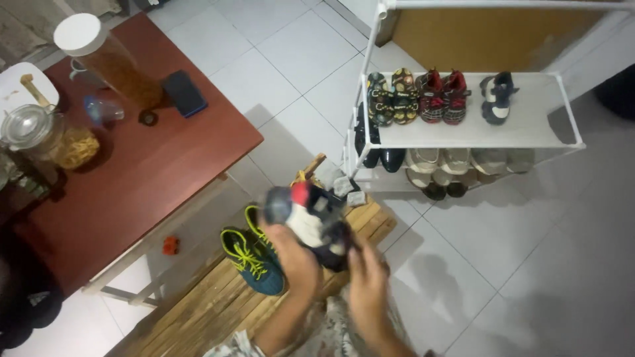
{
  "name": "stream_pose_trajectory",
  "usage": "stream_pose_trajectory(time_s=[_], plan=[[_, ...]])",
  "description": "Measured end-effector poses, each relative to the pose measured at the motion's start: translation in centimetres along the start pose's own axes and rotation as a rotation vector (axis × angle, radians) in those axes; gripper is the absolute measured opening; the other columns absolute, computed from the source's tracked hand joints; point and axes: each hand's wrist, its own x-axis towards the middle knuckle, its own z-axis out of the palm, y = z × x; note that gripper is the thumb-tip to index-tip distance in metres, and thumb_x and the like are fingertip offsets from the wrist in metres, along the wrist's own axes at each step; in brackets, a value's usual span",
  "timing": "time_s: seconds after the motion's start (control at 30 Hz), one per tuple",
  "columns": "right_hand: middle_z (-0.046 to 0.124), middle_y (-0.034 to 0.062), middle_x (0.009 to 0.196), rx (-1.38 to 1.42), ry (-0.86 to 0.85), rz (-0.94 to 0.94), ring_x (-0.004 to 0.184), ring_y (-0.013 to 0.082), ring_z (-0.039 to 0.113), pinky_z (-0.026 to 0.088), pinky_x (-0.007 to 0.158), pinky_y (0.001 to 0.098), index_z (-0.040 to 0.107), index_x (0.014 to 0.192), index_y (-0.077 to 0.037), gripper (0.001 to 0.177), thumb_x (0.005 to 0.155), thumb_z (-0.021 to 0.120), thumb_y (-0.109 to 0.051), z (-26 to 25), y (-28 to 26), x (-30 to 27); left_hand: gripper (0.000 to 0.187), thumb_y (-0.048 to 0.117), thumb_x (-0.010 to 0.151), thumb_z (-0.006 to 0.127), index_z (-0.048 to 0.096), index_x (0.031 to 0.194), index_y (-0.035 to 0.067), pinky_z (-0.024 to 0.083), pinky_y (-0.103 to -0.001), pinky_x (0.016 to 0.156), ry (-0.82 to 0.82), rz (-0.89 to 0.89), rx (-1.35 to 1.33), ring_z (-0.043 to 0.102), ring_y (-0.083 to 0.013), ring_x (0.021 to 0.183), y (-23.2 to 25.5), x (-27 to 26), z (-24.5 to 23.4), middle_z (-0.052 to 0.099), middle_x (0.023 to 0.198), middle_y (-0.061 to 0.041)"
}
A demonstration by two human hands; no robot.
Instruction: Polishing and cleaning various pairs of shoes using a cloth.
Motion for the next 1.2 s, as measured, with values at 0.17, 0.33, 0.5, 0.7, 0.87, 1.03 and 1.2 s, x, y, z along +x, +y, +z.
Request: stream_pose_trajectory(time_s=[0.17, 0.33, 0.5, 0.7, 0.87, 1.03, 1.2], plan=[[0.05, 0.0214, 0.154, -0.091, -0.197, -0.729, 0.149, 0.0331, 0.044, 0.037, 0.124, 0.0416, 0.052, 0.142, 0.005, 0.042, 0.103, 0.04, 0.006, -1.1, -4.2, 1.0, 0.073, 0.058, 0.101, 0.023, 0.017, 0.16, 0.016, 0.032, -0.035, 0.118, 0.243, -0.009, 0.155, 0.047, -0.0264, 0.14, -1.2, 0.2, 3.3, 0.037, 0.161, -0.017], [0.054, 0.0267, 0.146, -0.445, -0.336, -1.276, 0.139, 0.0484, 0.049, 0.038, 0.12, 0.0616, 0.057, 0.135, 0.011, 0.042, 0.104, 0.029, 0.004, -5.4, -4.3, 7.5, 0.088, 0.066, 0.094, 0.018, 0.011, 0.163, 0.013, 0.015, -0.032, 0.123, 0.349, -0.387, 0.371, 0.023, -0.0217, 0.156, -2.9, 2.5, 7.6, 0.019, 0.171, -0.01], [0.062, 0.0159, 0.142, -0.447, -0.238, -1.236, 0.139, 0.0372, 0.052, 0.037, 0.121, 0.0535, 0.064, 0.133, 0.002, 0.043, 0.111, 0.029, -0.008, -12.5, -2.4, 14.5, 0.056, 0.053, 0.1, 0.024, 0.033, 0.143, 0.017, 0.045, -0.036, 0.104, 0.302, -0.361, 0.136, 0.056, -0.0207, 0.116, -2.8, 0.3, 18.5, 0.052, 0.135, -0.011], [0.06, 0.0162, 0.146, -0.402, -0.163, -1.119, 0.142, 0.0359, 0.054, 0.039, 0.126, 0.0544, 0.055, 0.142, -0.004, 0.045, 0.1, 0.049, 0.011, -18.8, -3.6, 20.2, 0.074, 0.06, 0.097, 0.023, 0.012, 0.161, 0.025, 0.034, -0.048, 0.115, 0.021, -0.235, 0.237, 0.043, -0.0347, 0.143, -6.1, -2.8, 26.6, 0.03, 0.165, -0.019], [0.066, 0.0164, 0.136, -0.388, -0.268, -1.233, 0.135, 0.0367, 0.058, 0.043, 0.12, 0.053, 0.067, 0.128, 0.003, 0.031, 0.104, 0.047, 0.005, -22.7, -4.4, 22.5, 0.073, 0.063, 0.09, 0.015, 0.023, 0.158, 0.038, 0.049, -0.049, 0.097, 0.138, -0.537, 0.355, 0.065, -0.0346, 0.118, -4.1, -1.0, 29.9, 0.062, 0.143, -0.013], [0.069, 0.0143, 0.099, -0.141, -0.35, -0.635, 0.097, 0.0259, 0.069, 0.059, 0.089, 0.0341, 0.069, 0.097, 0.0, 0.038, 0.084, 0.037, 0.018, -25.9, -3.8, 26.5, 0.061, 0.048, 0.098, 0.031, 0.034, 0.152, 0.021, 0.053, -0.05, 0.104, 0.236, -0.399, -0.212, 0.061, -0.0329, 0.125, -5.2, 0.0, 31.2, 0.059, 0.142, -0.019], [0.07, 0.0145, 0.109, 0.305, -0.524, 0.125, 0.089, 0.0231, 0.061, 0.046, 0.08, 0.0334, 0.064, 0.135, -0.005, 0.047, 0.094, 0.059, -0.026, -26.0, -1.2, 29.3, 0.076, 0.062, 0.092, 0.024, 0.024, 0.16, 0.027, 0.045, -0.043, 0.112, 0.017, -0.438, 0.171, 0.055, -0.0287, 0.135, -8.4, -1.3, 32.4, 0.054, 0.152, -0.013]])
